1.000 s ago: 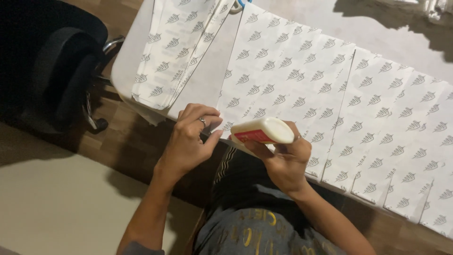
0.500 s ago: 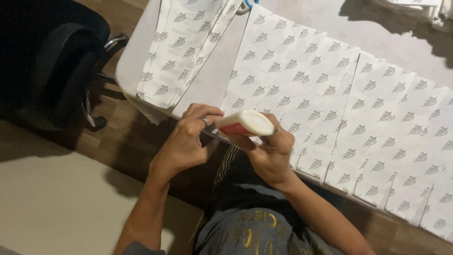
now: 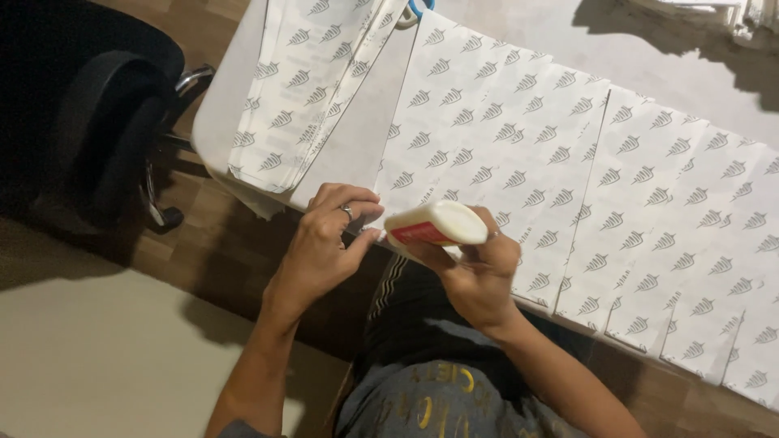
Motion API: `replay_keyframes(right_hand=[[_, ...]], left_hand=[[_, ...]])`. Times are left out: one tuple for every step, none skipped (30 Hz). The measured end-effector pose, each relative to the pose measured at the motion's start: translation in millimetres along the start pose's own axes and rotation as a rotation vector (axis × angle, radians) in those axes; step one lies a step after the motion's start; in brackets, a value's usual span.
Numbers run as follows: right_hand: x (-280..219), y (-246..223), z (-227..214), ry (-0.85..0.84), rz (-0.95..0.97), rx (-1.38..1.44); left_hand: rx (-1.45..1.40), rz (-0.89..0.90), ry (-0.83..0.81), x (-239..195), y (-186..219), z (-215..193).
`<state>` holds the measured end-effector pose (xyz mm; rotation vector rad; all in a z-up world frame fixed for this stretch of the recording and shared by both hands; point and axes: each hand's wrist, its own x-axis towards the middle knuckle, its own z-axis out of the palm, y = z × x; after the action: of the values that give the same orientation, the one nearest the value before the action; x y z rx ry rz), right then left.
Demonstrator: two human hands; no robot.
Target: The person arranges multiple printed paper bag templates on a table, applies liquid glue to the edges using a bottle, and folds the edges to assemble the bags.
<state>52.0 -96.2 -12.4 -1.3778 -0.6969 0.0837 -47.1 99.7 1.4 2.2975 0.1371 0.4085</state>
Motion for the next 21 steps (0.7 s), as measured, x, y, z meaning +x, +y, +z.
replay_keyframes(right_hand=[[1, 0, 4, 0.001, -0.003, 0.01], [3, 0, 8, 0.002, -0.005, 0.02], [4, 4, 14, 0.005, -0.004, 0.018], [5, 8, 18, -0.002, -0.022, 0.01], [7, 13, 23, -0.008, -0.041, 0.002], [6, 12, 23, -0.005, -0.042, 0.0], [5, 12, 24, -0.011, -0.035, 0.022], [5, 11, 25, -0.017, -0.027, 0.045], [6, 4, 19, -0.014, -0.029, 0.044], [8, -4, 14, -0.024, -0.012, 0.015], [8, -12, 7, -0.032, 0.008, -0.015], [4, -9, 0, -0.027, 0.008, -0.017], [0, -7, -8, -0.016, 0.015, -0.017], [-4, -4, -16, -0.006, 0.022, -0.018], [-4, -5, -18, -0.001, 0.022, -0.018], [-4, -6, -20, 0.02, 0.024, -0.003], [-4, -7, -23, 0.047, 0.022, 0.007], [-7, -5, -25, 0.057, 0.019, 0.002], [-8, -3, -28, 0.101, 0.045, 0.062], [-9, -1, -33, 0.144, 0.07, 0.122], [-14, 1, -49, 0.174, 0.059, 0.1]], left_hand=[[0.004, 0.004, 0.002, 0, 1, -1], [0.007, 0.007, 0.005, 1, 2, -2], [0.006, 0.008, 0.002, 1, 3, -3], [0.006, 0.002, 0.004, 2, 6, -5], [0.005, -0.003, 0.005, 3, 8, -6], [0.004, 0.0, 0.002, 3, 6, -5], [0.008, 0.003, 0.01, 2, 5, -4], [0.012, 0.005, 0.019, 2, 4, -3], [0.012, 0.008, 0.017, 2, 4, -3], [0.013, 0.009, 0.015, 2, 4, -3], [0.012, 0.01, 0.009, 2, 5, -2], [0.011, 0.014, 0.005, 2, 7, -3], [0.014, 0.007, 0.006, 2, 8, -3], [0.018, 0.001, 0.006, 2, 11, -3], [0.018, 0.004, 0.002, 2, 11, -4], [0.033, 0.007, 0.002, 2, 11, -3], [0.045, 0.017, -0.002, 4, 12, -2], [0.042, 0.027, -0.008, 0, 7, -1], [0.049, 0.068, 0.006, 1, 3, 1], [0.055, 0.108, 0.022, 2, -1, 5], [0.037, 0.138, 0.004, 1, -2, 5]])
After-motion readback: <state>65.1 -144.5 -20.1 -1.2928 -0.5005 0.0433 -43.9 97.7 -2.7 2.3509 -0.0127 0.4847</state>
